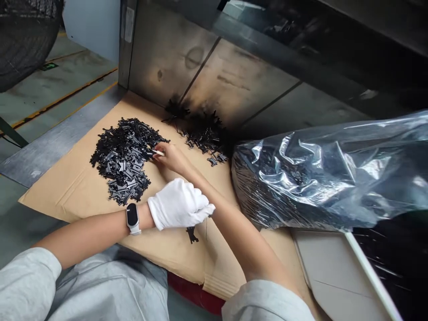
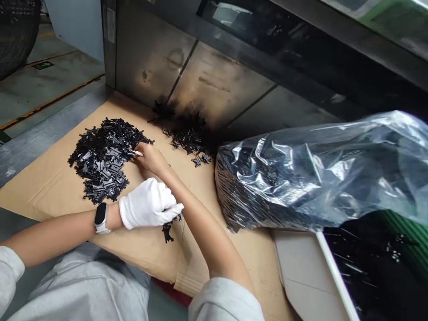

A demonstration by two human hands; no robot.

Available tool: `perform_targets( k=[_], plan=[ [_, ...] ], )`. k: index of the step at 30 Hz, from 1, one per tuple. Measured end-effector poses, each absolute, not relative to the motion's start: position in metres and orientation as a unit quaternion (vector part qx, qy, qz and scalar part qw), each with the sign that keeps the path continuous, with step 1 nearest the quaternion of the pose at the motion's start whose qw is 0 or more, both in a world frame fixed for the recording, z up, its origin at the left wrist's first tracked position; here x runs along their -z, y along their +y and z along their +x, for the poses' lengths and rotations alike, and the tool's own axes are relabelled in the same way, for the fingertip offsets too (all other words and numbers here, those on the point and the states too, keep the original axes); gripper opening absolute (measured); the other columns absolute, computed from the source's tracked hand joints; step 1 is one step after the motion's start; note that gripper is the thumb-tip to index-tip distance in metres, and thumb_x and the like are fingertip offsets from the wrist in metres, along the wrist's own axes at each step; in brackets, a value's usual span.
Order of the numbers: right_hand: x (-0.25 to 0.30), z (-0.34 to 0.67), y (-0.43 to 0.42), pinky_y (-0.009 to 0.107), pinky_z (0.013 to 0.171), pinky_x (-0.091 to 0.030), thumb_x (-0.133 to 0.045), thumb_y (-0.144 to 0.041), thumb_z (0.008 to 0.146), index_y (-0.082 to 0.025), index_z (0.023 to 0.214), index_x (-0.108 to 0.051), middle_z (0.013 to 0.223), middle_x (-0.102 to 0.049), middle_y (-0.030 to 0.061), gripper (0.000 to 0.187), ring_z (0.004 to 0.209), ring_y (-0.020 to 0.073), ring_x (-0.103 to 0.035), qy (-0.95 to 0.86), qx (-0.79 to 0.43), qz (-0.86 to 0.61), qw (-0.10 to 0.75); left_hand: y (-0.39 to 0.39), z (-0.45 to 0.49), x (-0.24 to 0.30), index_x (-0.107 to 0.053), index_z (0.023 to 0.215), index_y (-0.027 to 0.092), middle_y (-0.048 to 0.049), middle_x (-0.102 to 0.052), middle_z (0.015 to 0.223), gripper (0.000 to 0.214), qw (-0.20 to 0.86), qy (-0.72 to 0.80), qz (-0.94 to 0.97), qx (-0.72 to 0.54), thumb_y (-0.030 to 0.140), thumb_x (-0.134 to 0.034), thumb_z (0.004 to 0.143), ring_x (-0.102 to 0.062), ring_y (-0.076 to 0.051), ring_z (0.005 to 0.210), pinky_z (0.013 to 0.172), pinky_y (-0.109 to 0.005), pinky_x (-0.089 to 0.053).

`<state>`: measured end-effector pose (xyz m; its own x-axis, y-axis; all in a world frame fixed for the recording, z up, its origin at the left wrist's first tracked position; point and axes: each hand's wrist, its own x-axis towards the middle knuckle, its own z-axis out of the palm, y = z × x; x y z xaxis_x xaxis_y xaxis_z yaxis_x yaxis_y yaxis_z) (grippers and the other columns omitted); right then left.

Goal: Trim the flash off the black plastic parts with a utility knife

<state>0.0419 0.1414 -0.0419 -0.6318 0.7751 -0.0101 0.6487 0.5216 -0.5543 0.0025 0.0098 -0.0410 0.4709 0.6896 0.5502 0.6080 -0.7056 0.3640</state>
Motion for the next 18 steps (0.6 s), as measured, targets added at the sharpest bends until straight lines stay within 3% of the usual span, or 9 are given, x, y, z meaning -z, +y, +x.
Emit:
perform_targets(
  k=[2,7,11,14,18],
  plan=[
    [0.041,0.045,0.138,0.027,0.068,-0.037,-0.061,-0.016,0.081,-0.014,0.081,-0.065,0.076,-0.066,0.0032,0.005,0.071,0.0150,-0.053,-0.848,-0.285,-0.425,0.137,0.010,0.003,0.039,-0.067,0.075,0.013,-0.0128,-0.065,0.064,0.049,0.065,0.389,0.848,-0.354,0.034,-0.031,0.101,-0.061,-0.023,0.065,0.059,-0.036,-0.033],
    [0.024,0.061,0.127,0.025,0.059,-0.037,-0.052,-0.030,0.086,-0.017,0.076,-0.058,0.065,-0.057,-0.0021,0.018,0.058,0.0107,-0.046,-0.789,-0.366,-0.452,0.196,0.011,0.000,0.036,-0.065,0.079,0.015,-0.0113,-0.068,0.070,0.041,0.085,0.393,0.815,-0.416,0.030,-0.032,0.100,-0.064,-0.023,0.069,0.061,-0.035,-0.039],
    [0.002,0.095,0.109,0.022,0.046,-0.026,-0.049,-0.045,0.088,-0.020,0.074,-0.051,0.053,-0.036,-0.0086,0.029,0.047,0.0075,-0.030,-0.745,-0.439,-0.455,0.213,0.015,-0.011,0.029,-0.058,0.092,0.016,-0.0090,-0.070,0.081,0.026,0.163,0.455,0.694,-0.533,0.029,-0.036,0.099,-0.063,-0.018,0.071,0.068,-0.032,-0.046],
    [-0.015,0.128,0.088,0.021,0.042,-0.020,-0.052,-0.051,0.086,-0.020,0.074,-0.048,0.051,-0.029,-0.0109,0.033,0.044,0.0057,-0.022,-0.724,-0.483,-0.449,0.204,0.018,-0.021,0.018,-0.050,0.089,0.019,-0.0024,-0.064,0.074,0.022,0.224,0.513,0.594,-0.577,0.030,-0.034,0.101,-0.059,-0.014,0.065,0.067,-0.028,-0.047],
    [-0.033,0.156,0.061,0.022,0.042,-0.021,-0.060,-0.054,0.083,-0.020,0.074,-0.050,0.050,-0.031,-0.0109,0.036,0.045,0.0057,-0.024,-0.717,-0.510,-0.441,0.179,0.024,-0.026,0.018,-0.052,0.084,0.019,-0.0038,-0.065,0.076,0.031,0.280,0.497,0.659,-0.490,0.029,-0.028,0.101,-0.062,-0.014,0.068,0.071,-0.029,-0.051]
  ],
)
